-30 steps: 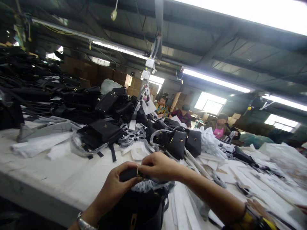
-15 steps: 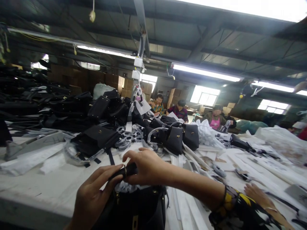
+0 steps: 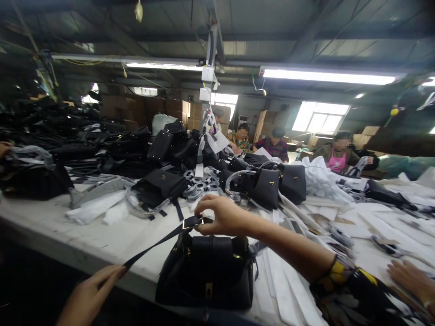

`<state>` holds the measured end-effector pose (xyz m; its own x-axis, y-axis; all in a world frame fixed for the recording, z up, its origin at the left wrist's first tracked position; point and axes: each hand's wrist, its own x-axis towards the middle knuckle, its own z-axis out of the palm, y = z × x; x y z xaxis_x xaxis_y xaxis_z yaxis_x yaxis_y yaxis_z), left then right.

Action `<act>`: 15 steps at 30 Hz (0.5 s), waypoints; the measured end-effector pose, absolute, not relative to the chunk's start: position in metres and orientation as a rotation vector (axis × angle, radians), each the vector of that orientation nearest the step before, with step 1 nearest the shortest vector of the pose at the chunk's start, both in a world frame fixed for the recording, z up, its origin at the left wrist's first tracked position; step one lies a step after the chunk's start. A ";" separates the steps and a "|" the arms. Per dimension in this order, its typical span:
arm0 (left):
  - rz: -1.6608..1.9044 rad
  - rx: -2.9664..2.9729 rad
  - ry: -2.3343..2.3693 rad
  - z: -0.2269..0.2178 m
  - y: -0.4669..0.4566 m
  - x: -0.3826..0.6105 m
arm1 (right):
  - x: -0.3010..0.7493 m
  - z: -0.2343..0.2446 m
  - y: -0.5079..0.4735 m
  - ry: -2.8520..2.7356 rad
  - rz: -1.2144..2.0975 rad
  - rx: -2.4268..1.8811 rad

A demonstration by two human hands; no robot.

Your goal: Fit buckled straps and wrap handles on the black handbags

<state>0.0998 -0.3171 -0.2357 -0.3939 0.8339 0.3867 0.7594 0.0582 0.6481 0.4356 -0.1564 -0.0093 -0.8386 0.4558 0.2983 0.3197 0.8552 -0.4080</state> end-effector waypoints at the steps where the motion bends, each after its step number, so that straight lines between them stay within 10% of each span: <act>1: 1.178 1.652 2.205 -0.228 -0.313 0.108 | 0.435 -0.012 -0.157 -2.621 0.540 -0.571; 9: 1.318 1.866 1.570 -0.072 -0.265 0.233 | 0.438 -0.008 -0.166 -2.599 0.370 -0.522; 15: 1.113 1.626 1.261 -0.047 -0.244 0.251 | 0.489 -0.028 -0.215 -2.203 0.151 -0.371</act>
